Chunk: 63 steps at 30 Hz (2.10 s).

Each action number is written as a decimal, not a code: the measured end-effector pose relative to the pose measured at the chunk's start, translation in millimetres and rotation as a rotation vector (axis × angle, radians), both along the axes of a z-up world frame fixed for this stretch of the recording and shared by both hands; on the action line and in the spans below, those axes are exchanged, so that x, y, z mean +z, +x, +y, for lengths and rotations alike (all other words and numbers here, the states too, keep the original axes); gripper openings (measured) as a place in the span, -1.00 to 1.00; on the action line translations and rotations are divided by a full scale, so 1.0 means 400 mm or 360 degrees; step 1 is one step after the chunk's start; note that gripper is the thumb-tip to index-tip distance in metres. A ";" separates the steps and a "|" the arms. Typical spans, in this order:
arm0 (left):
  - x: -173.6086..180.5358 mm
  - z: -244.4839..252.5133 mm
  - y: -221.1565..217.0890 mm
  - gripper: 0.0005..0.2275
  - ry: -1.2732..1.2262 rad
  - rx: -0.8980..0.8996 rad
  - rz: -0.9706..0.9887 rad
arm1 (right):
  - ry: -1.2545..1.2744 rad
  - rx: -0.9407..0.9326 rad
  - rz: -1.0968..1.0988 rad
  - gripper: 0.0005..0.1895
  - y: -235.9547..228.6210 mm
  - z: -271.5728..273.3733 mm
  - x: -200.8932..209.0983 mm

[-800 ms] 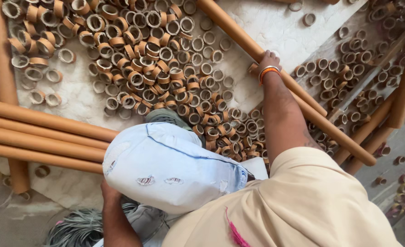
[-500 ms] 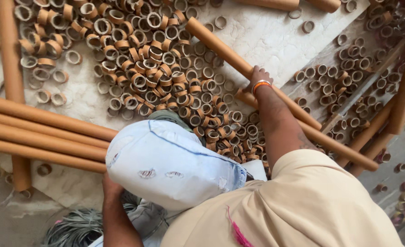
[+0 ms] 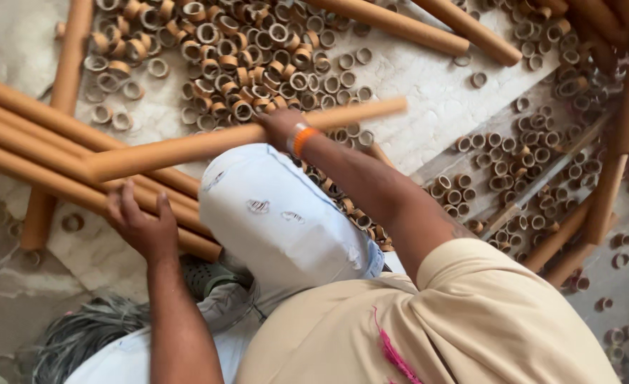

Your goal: The person gathers bamboo poles from the floor, aligns them into a bundle, and secures the bundle with wire. The person repeats this process to create multiple bundles.

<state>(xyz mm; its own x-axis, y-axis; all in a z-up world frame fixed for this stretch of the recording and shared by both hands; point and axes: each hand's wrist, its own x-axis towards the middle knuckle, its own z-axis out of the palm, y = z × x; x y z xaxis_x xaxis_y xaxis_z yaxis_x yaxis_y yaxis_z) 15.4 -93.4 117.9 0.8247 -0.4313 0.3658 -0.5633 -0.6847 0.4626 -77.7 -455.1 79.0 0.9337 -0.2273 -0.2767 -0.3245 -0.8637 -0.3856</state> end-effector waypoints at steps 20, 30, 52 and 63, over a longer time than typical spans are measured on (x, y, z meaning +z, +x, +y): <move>0.013 -0.082 0.013 -0.47 -0.0540 0.0914 0.0944 | 0.0825 0.0261 -0.0225 -0.48 0.538 0.448 0.142; -0.222 -0.016 -0.069 -0.31 -0.0360 0.0534 0.0914 | -0.0957 0.1842 0.0317 -0.76 0.405 0.548 -0.169; -0.377 0.081 -0.047 -0.21 0.0040 0.1195 0.1417 | -0.0125 0.0647 0.0710 -0.45 0.392 0.599 -0.452; -0.351 0.071 -0.031 -0.37 0.0078 0.0835 0.0832 | 0.0549 0.0036 0.0412 -0.35 0.502 0.638 -0.193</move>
<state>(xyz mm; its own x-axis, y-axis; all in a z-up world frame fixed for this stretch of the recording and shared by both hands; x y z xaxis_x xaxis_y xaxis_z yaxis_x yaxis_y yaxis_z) 3.1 -64.8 -22.6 0.9882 0.0616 -0.1405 0.1289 -0.8299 0.5429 122.9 -199.8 1.6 0.8272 -0.0610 -0.5587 -0.4311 -0.7066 -0.5611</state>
